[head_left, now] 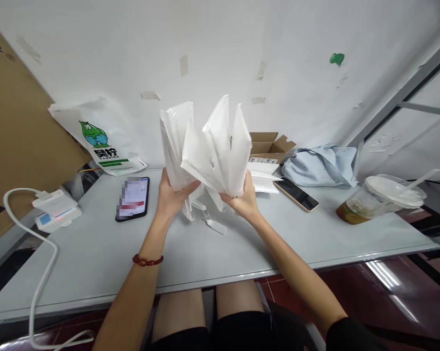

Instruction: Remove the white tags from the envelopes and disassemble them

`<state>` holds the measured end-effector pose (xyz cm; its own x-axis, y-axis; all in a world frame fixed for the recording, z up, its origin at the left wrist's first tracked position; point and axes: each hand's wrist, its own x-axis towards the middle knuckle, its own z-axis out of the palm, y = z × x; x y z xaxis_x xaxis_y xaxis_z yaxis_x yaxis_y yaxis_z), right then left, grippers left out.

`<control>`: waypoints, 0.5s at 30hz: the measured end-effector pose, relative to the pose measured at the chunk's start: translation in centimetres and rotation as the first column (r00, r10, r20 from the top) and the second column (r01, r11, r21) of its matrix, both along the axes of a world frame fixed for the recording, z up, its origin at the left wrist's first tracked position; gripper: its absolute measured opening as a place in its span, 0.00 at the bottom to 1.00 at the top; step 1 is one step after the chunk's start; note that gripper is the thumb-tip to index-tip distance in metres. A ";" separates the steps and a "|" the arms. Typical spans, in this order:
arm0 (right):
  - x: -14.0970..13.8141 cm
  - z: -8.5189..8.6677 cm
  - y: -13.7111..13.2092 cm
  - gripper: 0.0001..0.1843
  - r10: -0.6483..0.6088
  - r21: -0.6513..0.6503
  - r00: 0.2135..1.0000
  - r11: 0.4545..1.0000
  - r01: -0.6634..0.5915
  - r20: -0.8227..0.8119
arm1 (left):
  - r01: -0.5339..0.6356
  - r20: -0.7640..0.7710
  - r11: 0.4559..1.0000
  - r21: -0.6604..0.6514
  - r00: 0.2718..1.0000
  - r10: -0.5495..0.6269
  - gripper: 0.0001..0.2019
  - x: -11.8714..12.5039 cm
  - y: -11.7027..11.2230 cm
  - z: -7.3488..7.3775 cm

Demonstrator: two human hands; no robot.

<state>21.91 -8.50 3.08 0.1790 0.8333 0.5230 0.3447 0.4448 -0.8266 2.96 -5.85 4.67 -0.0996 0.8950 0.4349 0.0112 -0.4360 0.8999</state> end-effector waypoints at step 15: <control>-0.1 0.1 -0.1 0.38 0.006 -0.086 0.993 0.996 -0.016 -0.120 | 0.011 -0.018 0.988 0.153 1.000 -0.008 0.34 -0.8 0.6 -0.7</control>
